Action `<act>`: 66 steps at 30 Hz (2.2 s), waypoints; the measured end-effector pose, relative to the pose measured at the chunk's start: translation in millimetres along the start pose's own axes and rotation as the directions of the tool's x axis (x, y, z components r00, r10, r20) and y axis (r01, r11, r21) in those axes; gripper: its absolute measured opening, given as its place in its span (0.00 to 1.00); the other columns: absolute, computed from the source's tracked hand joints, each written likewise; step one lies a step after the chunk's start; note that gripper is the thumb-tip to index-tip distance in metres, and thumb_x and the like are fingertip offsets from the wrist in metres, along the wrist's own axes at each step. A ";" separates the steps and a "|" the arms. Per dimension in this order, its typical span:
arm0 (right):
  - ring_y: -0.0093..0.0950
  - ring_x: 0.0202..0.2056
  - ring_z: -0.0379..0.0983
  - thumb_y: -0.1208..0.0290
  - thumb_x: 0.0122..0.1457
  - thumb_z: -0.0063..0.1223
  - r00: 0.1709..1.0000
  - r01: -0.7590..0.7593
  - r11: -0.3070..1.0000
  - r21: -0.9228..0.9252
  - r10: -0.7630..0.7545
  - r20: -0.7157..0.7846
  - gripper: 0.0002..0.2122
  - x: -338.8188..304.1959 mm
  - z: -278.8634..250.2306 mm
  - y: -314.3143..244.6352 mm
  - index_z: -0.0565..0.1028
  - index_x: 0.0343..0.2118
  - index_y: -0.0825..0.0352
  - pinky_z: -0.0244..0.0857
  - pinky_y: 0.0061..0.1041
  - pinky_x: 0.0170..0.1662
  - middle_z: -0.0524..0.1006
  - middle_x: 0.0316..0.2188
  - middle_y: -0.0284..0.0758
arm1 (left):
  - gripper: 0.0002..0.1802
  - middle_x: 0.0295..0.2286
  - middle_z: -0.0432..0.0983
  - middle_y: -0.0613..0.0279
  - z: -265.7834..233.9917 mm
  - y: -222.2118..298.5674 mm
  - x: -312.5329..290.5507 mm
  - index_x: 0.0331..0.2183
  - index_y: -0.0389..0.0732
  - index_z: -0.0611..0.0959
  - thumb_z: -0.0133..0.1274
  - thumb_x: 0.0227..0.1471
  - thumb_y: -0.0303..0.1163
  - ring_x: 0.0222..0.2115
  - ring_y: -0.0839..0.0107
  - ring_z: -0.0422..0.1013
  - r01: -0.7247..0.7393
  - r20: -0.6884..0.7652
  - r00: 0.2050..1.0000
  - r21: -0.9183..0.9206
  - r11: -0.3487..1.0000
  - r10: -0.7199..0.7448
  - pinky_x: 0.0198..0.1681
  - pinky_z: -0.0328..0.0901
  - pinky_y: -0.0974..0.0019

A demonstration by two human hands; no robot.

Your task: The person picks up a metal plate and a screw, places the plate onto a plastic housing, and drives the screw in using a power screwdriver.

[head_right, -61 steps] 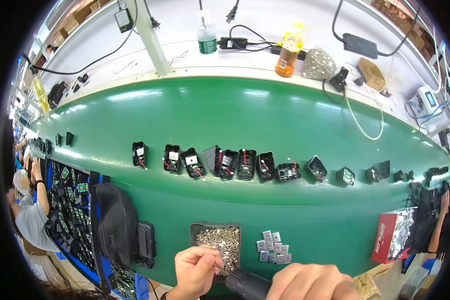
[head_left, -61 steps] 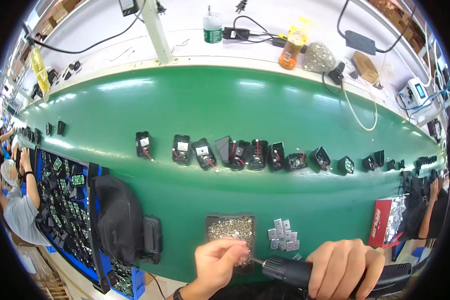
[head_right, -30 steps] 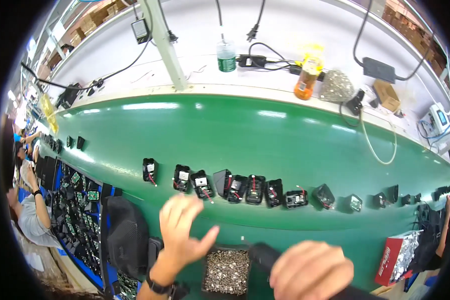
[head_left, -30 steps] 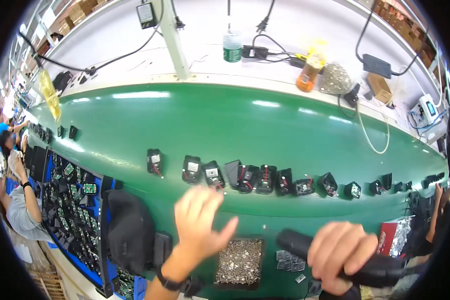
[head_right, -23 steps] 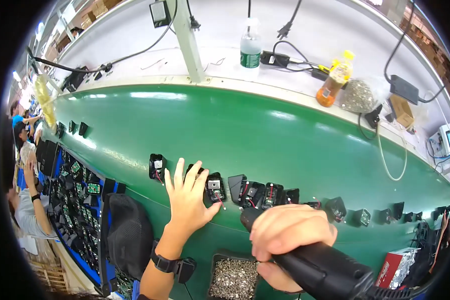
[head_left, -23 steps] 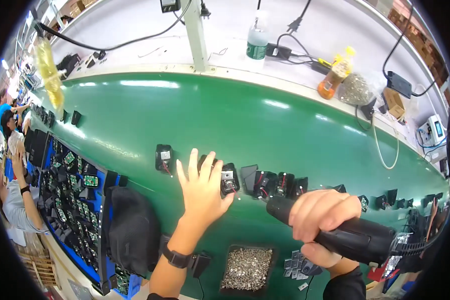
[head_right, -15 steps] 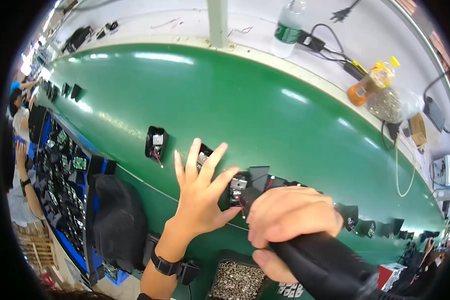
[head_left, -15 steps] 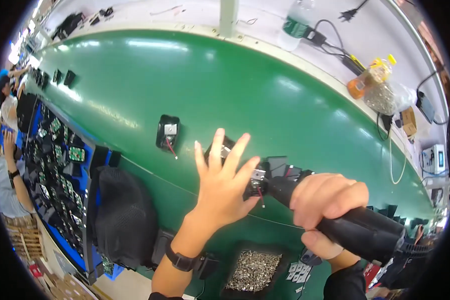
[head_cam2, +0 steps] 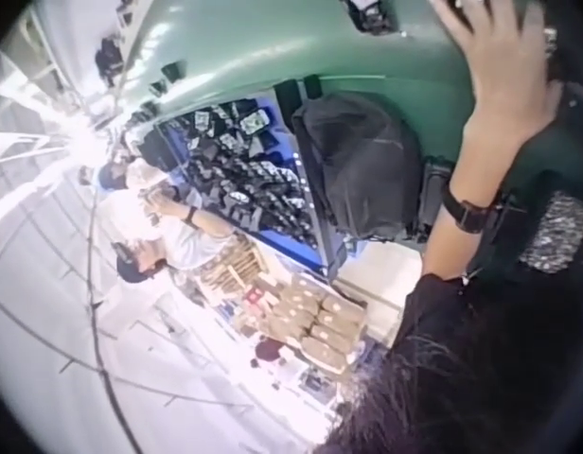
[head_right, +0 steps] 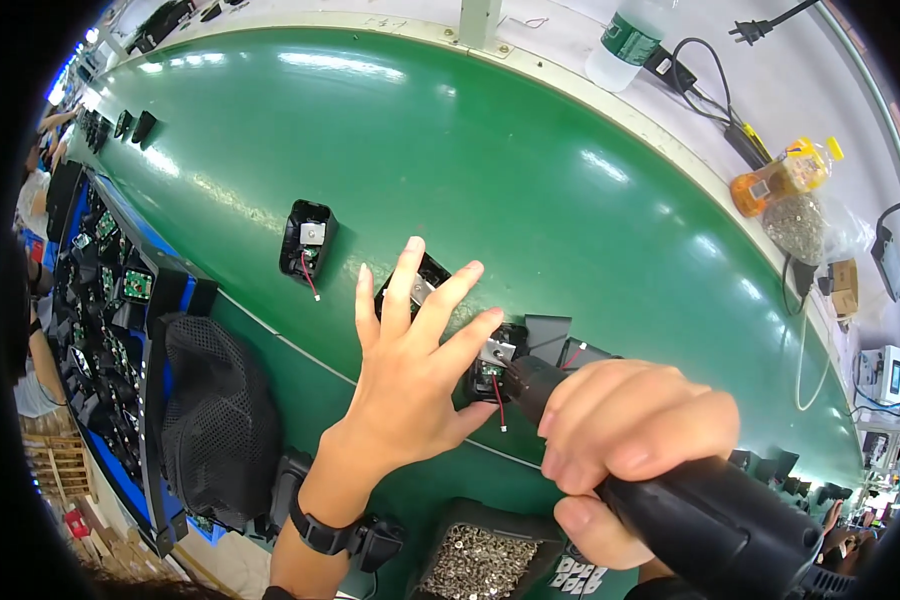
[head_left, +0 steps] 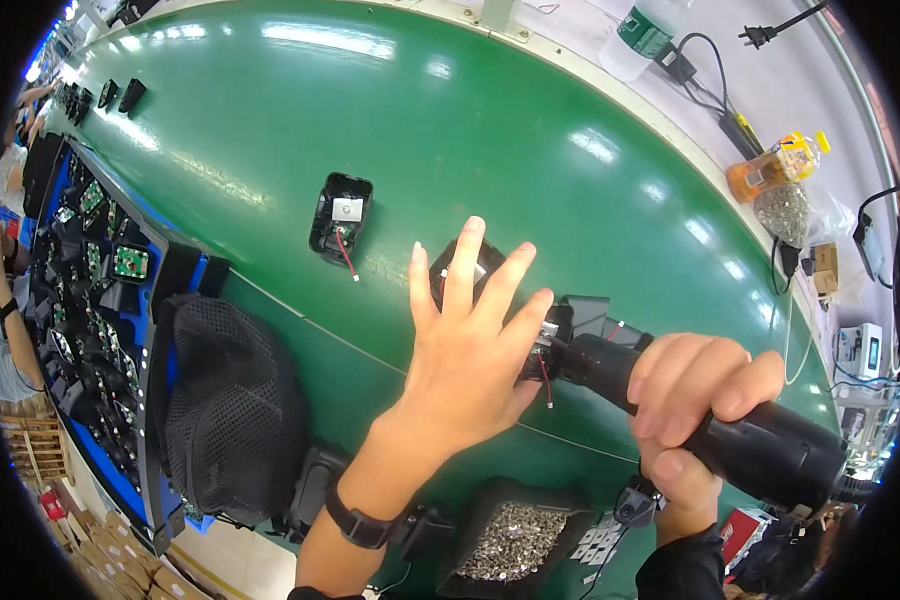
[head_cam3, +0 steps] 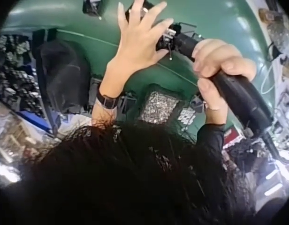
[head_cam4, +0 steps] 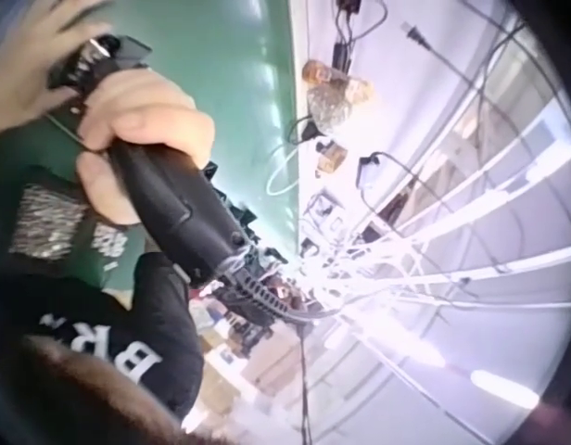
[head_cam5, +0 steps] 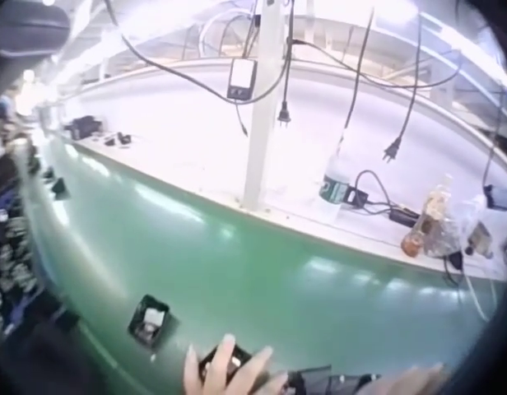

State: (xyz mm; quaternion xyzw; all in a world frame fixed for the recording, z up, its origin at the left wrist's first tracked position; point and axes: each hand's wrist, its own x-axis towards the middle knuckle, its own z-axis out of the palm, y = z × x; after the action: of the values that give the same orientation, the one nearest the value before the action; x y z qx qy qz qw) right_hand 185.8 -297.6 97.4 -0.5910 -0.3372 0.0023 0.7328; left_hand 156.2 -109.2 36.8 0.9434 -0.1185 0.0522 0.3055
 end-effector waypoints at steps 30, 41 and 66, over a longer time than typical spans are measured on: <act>0.20 0.23 0.71 0.80 0.41 0.66 0.970 0.158 0.981 0.116 -0.132 -0.206 0.23 -5.0 12.5 -30.1 0.69 0.41 0.58 0.66 0.21 0.34 0.75 0.24 0.24 | 0.33 0.63 0.60 0.47 -29.9 20.6 -13.6 0.47 0.41 0.81 0.70 0.37 0.40 0.67 0.36 0.47 -0.017 -0.039 0.999 -0.113 0.993 0.012 0.63 0.43 0.28; 0.22 0.21 0.76 0.83 0.38 0.70 0.942 0.238 0.956 0.170 -0.186 -0.278 0.23 -22.6 30.1 -53.1 0.72 0.38 0.59 0.73 0.22 0.32 0.79 0.22 0.26 | 0.12 0.51 0.78 0.65 -14.2 23.9 -39.5 0.29 0.48 0.85 0.69 0.37 0.28 0.60 0.49 0.65 -0.132 -0.348 0.932 -0.067 0.989 0.101 0.57 0.59 0.46; 0.21 0.22 0.75 0.80 0.42 0.68 0.912 0.291 0.951 0.109 -0.241 -0.330 0.22 -57.4 31.0 -71.4 0.69 0.39 0.57 0.72 0.22 0.30 0.77 0.22 0.24 | 0.09 0.41 0.80 0.66 -17.0 48.4 -51.0 0.22 0.44 0.79 0.65 0.40 0.29 0.50 0.59 0.74 -0.312 -0.373 0.869 0.093 0.945 0.324 0.44 0.62 0.56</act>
State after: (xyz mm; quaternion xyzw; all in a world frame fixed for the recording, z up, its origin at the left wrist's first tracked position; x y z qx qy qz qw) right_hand 97.8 -315.3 133.4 -0.4734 -0.2929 -0.1652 0.8142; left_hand 94.2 -127.4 69.1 0.8868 -0.2095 0.2867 0.2956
